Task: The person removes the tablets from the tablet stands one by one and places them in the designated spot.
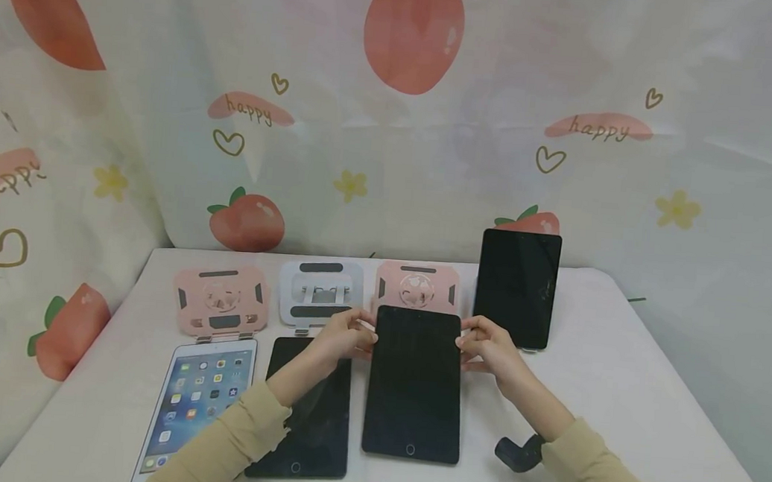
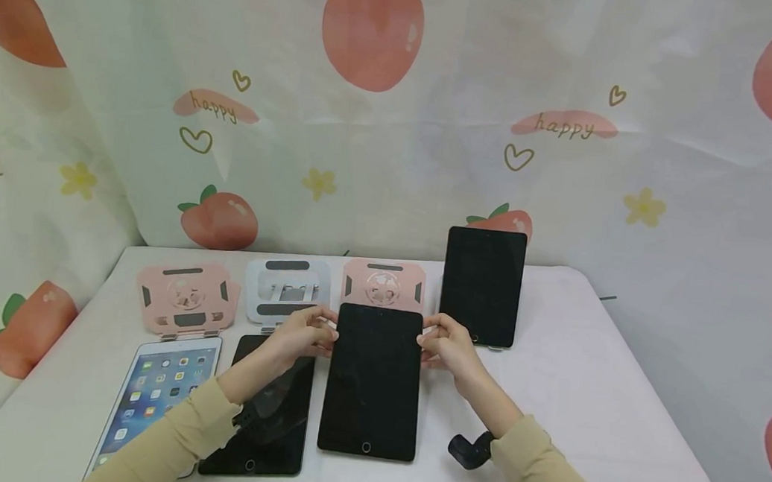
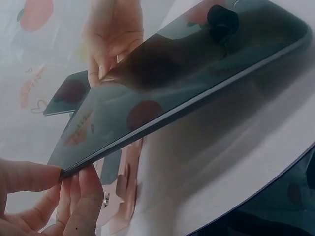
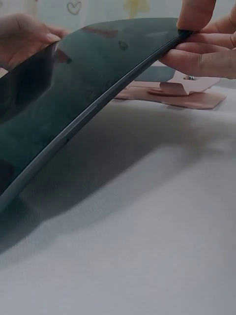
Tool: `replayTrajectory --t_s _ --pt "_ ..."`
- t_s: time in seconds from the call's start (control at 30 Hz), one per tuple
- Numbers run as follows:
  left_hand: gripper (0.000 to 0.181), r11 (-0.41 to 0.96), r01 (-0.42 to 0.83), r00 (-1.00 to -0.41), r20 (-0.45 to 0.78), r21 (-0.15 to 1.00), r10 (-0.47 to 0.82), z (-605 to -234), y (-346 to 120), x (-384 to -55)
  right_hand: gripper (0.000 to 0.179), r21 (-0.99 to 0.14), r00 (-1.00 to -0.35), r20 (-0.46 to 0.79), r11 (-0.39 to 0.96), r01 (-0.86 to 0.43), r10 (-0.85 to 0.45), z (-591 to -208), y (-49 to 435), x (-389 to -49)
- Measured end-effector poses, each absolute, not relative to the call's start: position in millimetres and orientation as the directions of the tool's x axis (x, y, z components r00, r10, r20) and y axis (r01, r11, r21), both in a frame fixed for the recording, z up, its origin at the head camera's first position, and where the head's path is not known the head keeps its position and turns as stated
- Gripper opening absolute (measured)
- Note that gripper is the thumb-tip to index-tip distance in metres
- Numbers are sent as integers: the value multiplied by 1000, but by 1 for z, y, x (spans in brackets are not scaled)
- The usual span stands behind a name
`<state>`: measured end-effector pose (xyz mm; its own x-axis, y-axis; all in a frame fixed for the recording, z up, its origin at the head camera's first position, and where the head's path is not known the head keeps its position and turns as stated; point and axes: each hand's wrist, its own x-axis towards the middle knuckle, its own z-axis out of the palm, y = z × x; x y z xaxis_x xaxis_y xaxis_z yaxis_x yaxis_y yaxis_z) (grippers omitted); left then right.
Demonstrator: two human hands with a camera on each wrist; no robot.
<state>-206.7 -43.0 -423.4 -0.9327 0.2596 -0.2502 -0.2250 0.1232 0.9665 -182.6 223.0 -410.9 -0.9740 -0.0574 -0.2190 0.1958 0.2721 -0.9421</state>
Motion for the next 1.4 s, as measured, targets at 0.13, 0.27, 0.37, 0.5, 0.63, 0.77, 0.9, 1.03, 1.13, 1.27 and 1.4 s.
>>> replayTrajectory --t_s 0.13,0.27,0.37,0.5,0.63,0.77,0.9,1.03,1.13,1.27,1.4 --pt "25 126 -249 -925 -274 960 262 -425 -43 -204 32 -940 -968 -243 260 221 -57 -414 222 -180" --pt "24 161 -248 -925 -283 955 253 -427 -43 -200 32 -937 -962 -266 250 245 -56 -417 221 -178" --pt "25 171 -244 -927 -281 955 247 -431 -43 -198 32 -935 -959 -278 247 257 -58 -419 221 -176" --pt "30 180 -244 -926 -284 953 248 -438 -44 -197 32 -930 -955 -291 251 268 -60 -421 219 -173" --pt "35 195 -251 -922 -296 948 248 -440 -44 -196 31 -920 -951 -308 267 286 -41 -422 218 -172" --pt "38 207 -261 -918 -309 943 248 -441 -43 -195 32 -910 -947 -319 289 297 -33 -421 215 -171" --pt "37 230 -275 -906 -332 933 264 -440 -44 -195 34 -900 -943 -330 316 301 -42 -422 215 -170" --pt "39 254 -295 -884 -364 921 294 -439 -45 -194 36 -883 -935 -351 347 314 -47 -426 216 -170" --pt "42 279 -306 -871 -386 910 303 -438 -47 -193 38 -874 -929 -367 361 325 -52 -428 216 -170" --pt "46 307 -312 -861 -404 899 309 -437 -47 -192 41 -872 -924 -379 356 337 -53 -430 215 -169" --pt "47 337 -294 -853 -404 894 329 -436 -47 -191 42 -872 -919 -390 343 350 -53 -430 214 -169"
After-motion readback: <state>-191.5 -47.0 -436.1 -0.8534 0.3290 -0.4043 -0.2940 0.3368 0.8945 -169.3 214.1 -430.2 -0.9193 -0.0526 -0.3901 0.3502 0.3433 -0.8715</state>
